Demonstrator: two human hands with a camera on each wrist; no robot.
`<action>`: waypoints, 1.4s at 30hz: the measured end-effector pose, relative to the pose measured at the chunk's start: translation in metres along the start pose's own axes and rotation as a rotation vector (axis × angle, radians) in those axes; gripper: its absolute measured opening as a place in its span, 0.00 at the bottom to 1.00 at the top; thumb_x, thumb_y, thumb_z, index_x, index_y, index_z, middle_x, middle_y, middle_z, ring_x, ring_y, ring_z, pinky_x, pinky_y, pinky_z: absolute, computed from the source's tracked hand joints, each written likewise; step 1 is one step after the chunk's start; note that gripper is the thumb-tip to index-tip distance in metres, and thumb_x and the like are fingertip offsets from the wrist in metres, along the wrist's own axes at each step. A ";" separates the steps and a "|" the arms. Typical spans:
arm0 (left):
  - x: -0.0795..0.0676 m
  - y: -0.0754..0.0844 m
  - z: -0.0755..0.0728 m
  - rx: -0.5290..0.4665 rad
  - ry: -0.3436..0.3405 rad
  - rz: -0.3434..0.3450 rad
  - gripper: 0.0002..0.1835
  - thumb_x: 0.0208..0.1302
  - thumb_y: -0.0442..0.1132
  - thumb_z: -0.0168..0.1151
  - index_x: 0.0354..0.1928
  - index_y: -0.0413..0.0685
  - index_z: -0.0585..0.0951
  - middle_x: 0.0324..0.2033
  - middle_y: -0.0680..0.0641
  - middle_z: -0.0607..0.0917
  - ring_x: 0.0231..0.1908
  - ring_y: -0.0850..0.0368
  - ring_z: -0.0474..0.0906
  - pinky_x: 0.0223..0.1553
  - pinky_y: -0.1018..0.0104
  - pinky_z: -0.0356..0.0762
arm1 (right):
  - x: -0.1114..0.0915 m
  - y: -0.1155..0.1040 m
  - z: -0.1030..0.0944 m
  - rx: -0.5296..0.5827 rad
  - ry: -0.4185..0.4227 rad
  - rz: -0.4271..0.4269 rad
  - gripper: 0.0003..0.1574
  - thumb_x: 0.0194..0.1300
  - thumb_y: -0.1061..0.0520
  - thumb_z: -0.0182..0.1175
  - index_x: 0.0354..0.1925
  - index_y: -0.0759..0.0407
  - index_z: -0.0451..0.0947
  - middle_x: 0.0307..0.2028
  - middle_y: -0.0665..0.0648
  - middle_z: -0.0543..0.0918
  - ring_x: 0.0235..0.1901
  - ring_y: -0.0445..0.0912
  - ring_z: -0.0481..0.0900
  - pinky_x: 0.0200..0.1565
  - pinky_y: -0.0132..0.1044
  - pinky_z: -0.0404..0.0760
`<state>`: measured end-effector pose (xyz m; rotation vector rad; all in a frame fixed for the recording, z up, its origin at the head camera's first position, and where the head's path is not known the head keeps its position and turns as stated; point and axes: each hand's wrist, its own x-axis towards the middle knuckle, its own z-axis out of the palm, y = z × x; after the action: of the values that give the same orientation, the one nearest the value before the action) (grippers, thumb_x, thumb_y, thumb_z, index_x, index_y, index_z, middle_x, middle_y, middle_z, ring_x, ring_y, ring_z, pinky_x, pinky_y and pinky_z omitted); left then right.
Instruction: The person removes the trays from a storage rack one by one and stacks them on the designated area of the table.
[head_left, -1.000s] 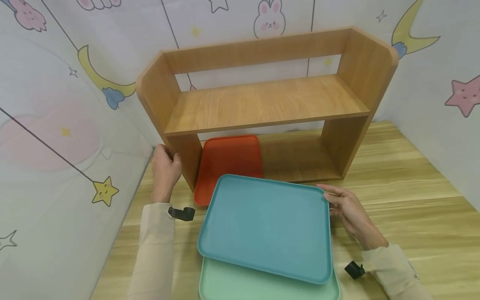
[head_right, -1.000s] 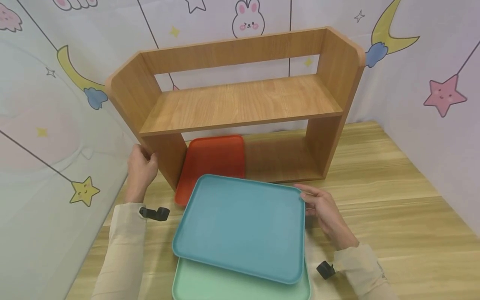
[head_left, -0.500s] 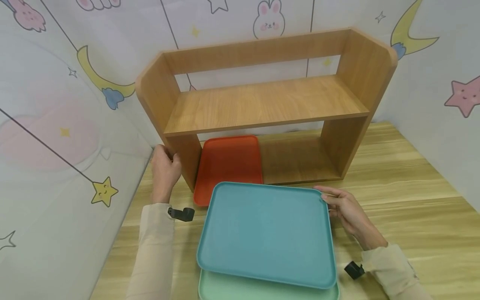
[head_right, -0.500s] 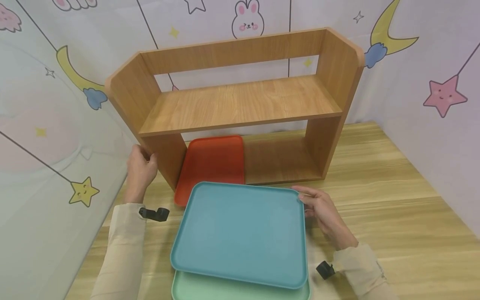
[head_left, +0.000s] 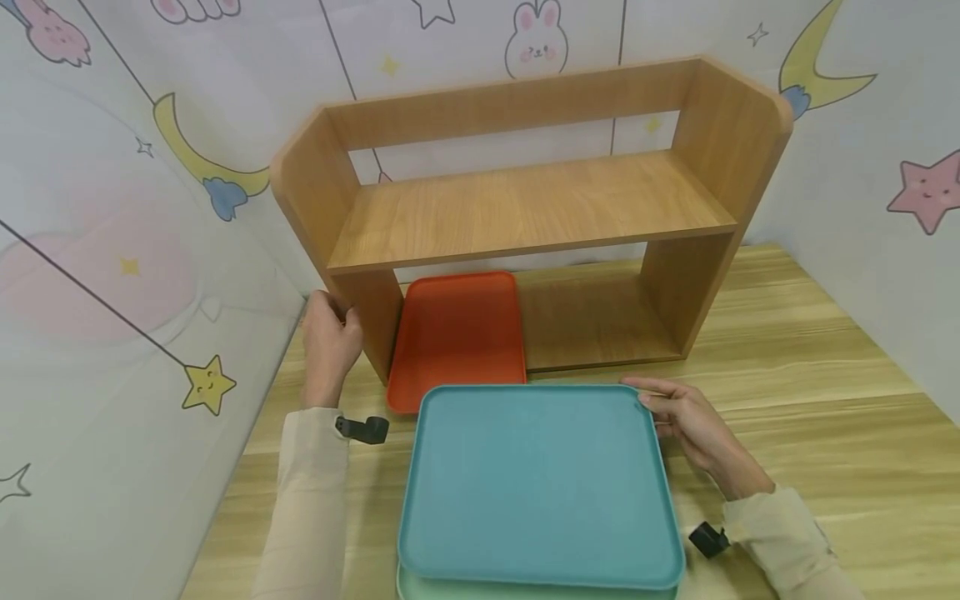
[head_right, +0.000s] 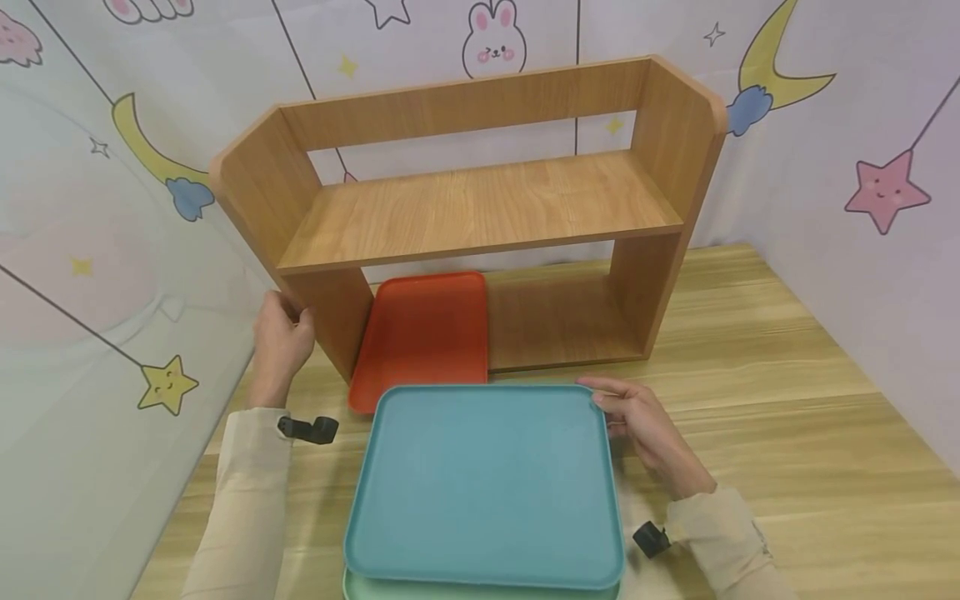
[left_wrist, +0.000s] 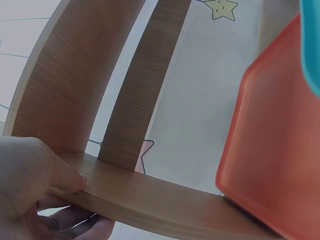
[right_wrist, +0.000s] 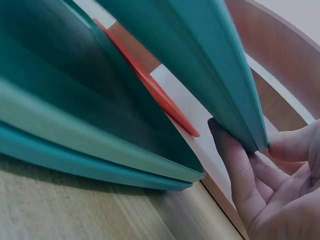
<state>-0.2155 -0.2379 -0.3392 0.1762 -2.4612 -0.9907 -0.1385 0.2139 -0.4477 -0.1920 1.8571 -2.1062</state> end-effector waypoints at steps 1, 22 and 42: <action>0.000 0.000 0.000 0.000 0.000 -0.001 0.12 0.68 0.36 0.47 0.45 0.33 0.68 0.39 0.36 0.72 0.38 0.43 0.71 0.38 0.57 0.66 | 0.000 0.000 0.000 0.001 -0.005 0.000 0.30 0.71 0.57 0.51 0.66 0.68 0.63 0.43 0.48 0.86 0.38 0.42 0.85 0.36 0.38 0.84; -0.001 0.001 0.000 0.003 -0.004 -0.001 0.12 0.68 0.36 0.47 0.45 0.33 0.68 0.39 0.36 0.72 0.38 0.43 0.70 0.37 0.58 0.66 | 0.001 0.002 0.001 -0.032 -0.014 0.023 0.27 0.71 0.58 0.51 0.65 0.68 0.66 0.42 0.48 0.87 0.38 0.42 0.85 0.37 0.38 0.84; 0.000 -0.001 0.001 -0.002 0.011 0.016 0.12 0.67 0.36 0.48 0.44 0.32 0.68 0.38 0.35 0.73 0.38 0.42 0.71 0.37 0.57 0.67 | 0.002 0.009 0.000 -0.090 -0.062 0.053 0.29 0.72 0.56 0.50 0.64 0.72 0.62 0.40 0.50 0.87 0.37 0.45 0.86 0.36 0.42 0.84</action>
<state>-0.2161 -0.2376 -0.3404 0.1605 -2.4483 -0.9824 -0.1386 0.2121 -0.4562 -0.2244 1.9011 -1.9610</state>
